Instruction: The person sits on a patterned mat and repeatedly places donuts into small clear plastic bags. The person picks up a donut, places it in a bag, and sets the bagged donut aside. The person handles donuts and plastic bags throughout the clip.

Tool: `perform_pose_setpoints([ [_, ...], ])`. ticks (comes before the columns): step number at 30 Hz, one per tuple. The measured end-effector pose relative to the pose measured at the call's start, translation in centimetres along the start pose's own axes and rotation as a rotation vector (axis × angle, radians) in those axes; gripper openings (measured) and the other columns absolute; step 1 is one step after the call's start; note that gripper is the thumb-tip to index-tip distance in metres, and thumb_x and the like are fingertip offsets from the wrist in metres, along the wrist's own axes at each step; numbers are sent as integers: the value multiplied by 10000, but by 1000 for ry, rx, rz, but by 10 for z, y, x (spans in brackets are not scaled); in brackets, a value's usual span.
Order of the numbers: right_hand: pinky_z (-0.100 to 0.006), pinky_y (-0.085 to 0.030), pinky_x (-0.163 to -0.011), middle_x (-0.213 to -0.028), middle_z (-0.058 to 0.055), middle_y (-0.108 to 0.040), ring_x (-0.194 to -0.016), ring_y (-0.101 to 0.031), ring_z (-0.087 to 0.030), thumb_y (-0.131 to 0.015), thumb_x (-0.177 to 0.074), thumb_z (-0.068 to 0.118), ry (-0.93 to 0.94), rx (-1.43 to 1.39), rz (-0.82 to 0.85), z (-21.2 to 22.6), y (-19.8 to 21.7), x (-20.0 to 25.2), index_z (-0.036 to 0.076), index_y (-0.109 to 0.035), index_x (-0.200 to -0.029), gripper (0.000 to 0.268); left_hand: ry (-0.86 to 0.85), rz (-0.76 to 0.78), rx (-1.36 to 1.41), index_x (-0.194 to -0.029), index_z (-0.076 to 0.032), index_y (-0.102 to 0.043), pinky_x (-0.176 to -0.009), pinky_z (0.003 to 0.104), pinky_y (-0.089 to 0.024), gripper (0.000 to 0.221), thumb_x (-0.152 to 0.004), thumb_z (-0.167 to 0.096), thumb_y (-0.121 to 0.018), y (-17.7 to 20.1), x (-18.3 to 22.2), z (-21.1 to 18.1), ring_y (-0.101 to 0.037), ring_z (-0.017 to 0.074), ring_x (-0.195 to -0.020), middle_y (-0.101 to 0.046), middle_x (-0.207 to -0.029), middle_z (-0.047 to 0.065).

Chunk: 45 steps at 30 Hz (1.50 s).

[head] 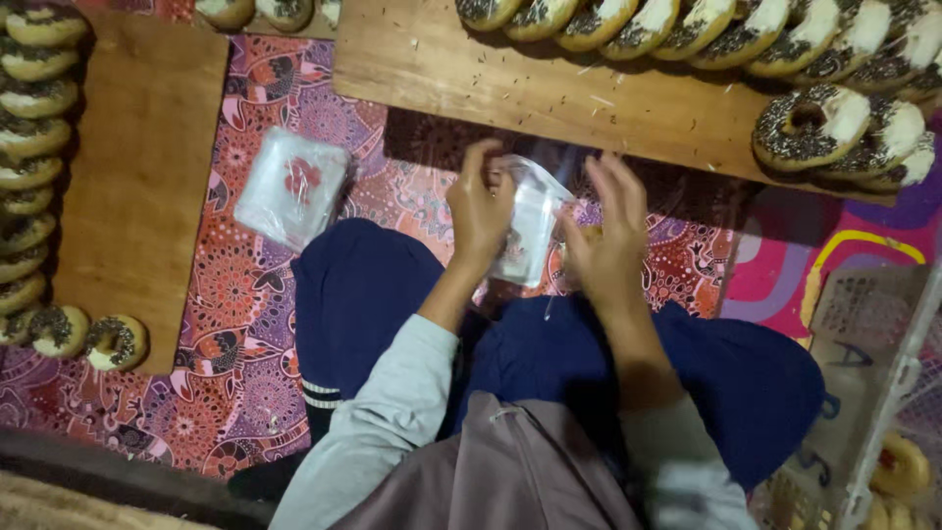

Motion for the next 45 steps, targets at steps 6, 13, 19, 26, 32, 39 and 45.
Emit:
perform_pose_setpoints([
  [6,-413,-555,-1040,-1362,-122,-649,-1190,-687,-352,-694,-901,71,-310,-120,253,-35,0,32,107,-533,-1395,521,-503,281,145,-1146,-107,-659,-902,342,-587,298,-870,-23,-732,-26,68,-79,-734,251,-1007,-734,-1122,114],
  [13,-398,-556,-986,-1315,-242,-659,-1169,-672,-369,-728,-886,74,80,-142,255,-43,28,30,-20,-670,-1307,436,570,515,1407,-1382,-27,-551,-1011,485,-547,412,-987,-44,-665,-114,40,-40,-686,315,-1169,-662,-1257,155],
  [19,-425,-546,-865,-1079,-148,-713,-1000,-662,-272,-972,-767,508,-237,231,308,-181,116,-22,44,-738,-1328,765,694,388,1631,-1114,-58,-659,-1076,612,-528,141,-981,-95,-687,-142,5,-11,-681,273,-1074,-688,-1090,93],
  [26,-696,-107,-1133,-1638,-260,-379,-1488,-250,-528,-993,-518,543,-134,568,361,-293,106,-30,169,-605,-1468,1092,880,237,1764,-947,-75,-683,-1041,711,-430,332,-933,-405,-648,-140,0,-19,-681,338,-966,-705,-984,163],
  [32,-473,-469,-1187,-1401,-98,-599,-1308,-590,-238,-975,-677,381,-541,-540,141,-177,105,19,104,-475,-1457,968,897,74,1932,-1046,-23,-681,-1091,675,-424,497,-942,-507,-639,-140,-5,-5,-666,359,-1002,-688,-1084,205],
  [39,-462,-425,-1182,-1524,-245,-434,-1405,-478,-386,-1038,-657,189,-253,-80,-83,-61,52,30,52,-534,-1426,929,238,95,1273,-1260,74,-650,-1091,674,-408,575,-1003,-441,-673,-121,9,-30,-651,432,-1141,-671,-1233,339],
  [45,-492,-444,-1220,-1599,-200,-400,-1486,-466,-410,-942,-821,178,-271,-183,-38,-31,36,21,13,-456,-1528,874,523,323,1888,-1535,-65,-439,-1087,492,-506,745,-1003,-535,-665,-124,39,-54,-576,343,-1279,-506,-1463,189],
])
Point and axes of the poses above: each hand's wrist, its own x-axis away from the middle knuckle, its own y-axis out of the back of the hand, z = x × y, the point moved 6 cm from there along -x, towards the middle knuckle
